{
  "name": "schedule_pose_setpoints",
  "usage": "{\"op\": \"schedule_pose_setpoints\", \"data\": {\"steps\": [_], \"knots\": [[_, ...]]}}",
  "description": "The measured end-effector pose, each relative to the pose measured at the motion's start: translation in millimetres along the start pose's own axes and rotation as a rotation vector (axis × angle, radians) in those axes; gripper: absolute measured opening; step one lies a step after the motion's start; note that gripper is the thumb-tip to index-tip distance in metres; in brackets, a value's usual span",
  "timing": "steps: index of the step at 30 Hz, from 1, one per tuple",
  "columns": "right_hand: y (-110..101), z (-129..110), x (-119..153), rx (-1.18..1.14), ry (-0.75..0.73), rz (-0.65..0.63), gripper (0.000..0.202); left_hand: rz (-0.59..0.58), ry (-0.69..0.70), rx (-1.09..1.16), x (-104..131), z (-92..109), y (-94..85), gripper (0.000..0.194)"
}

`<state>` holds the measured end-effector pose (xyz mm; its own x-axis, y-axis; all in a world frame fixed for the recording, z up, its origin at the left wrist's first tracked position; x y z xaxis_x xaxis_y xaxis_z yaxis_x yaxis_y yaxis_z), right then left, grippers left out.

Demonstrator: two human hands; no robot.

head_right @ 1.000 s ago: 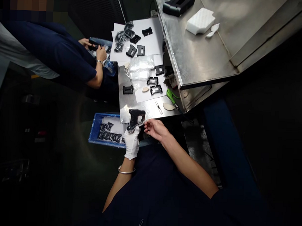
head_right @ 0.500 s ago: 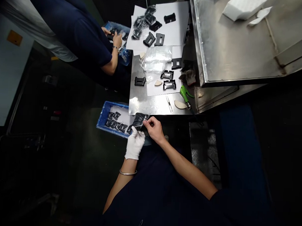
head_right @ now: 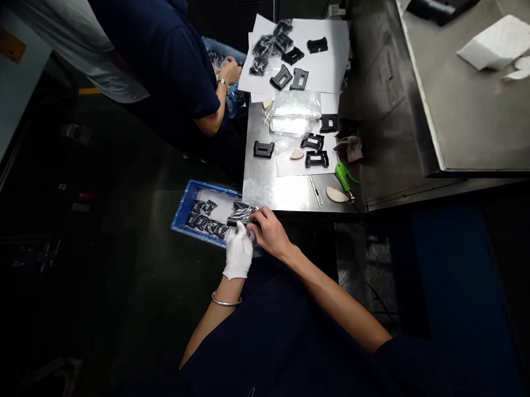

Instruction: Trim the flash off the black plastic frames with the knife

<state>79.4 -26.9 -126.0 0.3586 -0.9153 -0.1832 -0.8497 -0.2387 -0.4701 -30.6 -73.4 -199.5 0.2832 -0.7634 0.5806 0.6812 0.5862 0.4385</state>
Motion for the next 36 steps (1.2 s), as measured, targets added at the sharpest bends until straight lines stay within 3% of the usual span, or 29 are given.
{"op": "schedule_pose_setpoints", "data": {"steps": [3, 6, 10, 12, 14, 15, 17, 19, 21, 26, 29, 32, 36], "knots": [[23.7, 2.0, -23.8, -0.064, 0.051, -0.056, 0.010, -0.038, 0.038, -0.036, -14.6, 13.2, -6.4, 0.030], [36.0, 14.2, -39.3, -0.096, 0.171, -0.005, 0.011, -0.063, 0.061, -0.114, -27.2, 25.7, -16.1, 0.036], [45.5, 36.0, -48.9, -0.330, 0.359, 0.038, 0.020, -0.068, 0.093, -0.240, -42.7, 55.7, -47.6, 0.052], [58.7, 38.0, -53.0, -0.585, 0.417, -0.060, 0.033, -0.095, 0.158, -0.306, -50.9, 79.9, -64.3, 0.078], [75.2, 32.0, -54.5, -0.858, 0.488, -0.212, 0.043, -0.236, 0.195, -0.386, -58.4, 97.6, -66.4, 0.102], [82.0, 26.9, -54.4, -0.969, 0.525, -0.283, 0.046, -0.316, 0.164, -0.406, -61.9, 99.4, -64.4, 0.102], [89.7, 16.3, -54.2, -1.111, 0.573, -0.382, 0.047, -0.404, 0.058, -0.402, -68.0, 94.8, -60.5, 0.082], [90.9, 10.3, -54.9, -1.158, 0.590, -0.411, 0.045, -0.365, 0.002, -0.374, -73.1, 89.1, -58.8, 0.056], [89.2, 11.3, -55.4, -1.149, 0.598, -0.380, 0.042, -0.294, 0.011, -0.350, -75.0, 85.5, -55.5, 0.044], [79.1, 27.1, -55.8, -0.915, 0.528, -0.120, 0.043, -0.146, 0.040, -0.291, -72.4, 80.2, -47.1, 0.038], [77.9, 30.0, -54.1, -0.790, 0.474, 0.030, 0.030, -0.004, 0.092, -0.263, -71.6, 82.9, -50.3, 0.040], [88.5, 29.6, -50.4, -0.713, 0.491, 0.016, 0.020, 0.097, 0.132, -0.269, -70.6, 83.3, -53.8, 0.041], [92.6, 27.4, -44.8, -0.587, 0.488, -0.058, 0.019, 0.141, 0.170, -0.328, -70.3, 85.7, -57.6, 0.040]]}}
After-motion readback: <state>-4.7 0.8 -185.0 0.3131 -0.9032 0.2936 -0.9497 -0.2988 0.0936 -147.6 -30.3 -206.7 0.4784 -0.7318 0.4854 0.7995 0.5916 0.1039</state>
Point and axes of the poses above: each hand's wrist, its own x-axis away from the middle knuckle, its own y-axis out of the palm, z = x × y, the point moved 9 cm from there along -x, towards the middle knuckle, and after that the axes turned 2 degrees about -z, right-handed, at the moved point
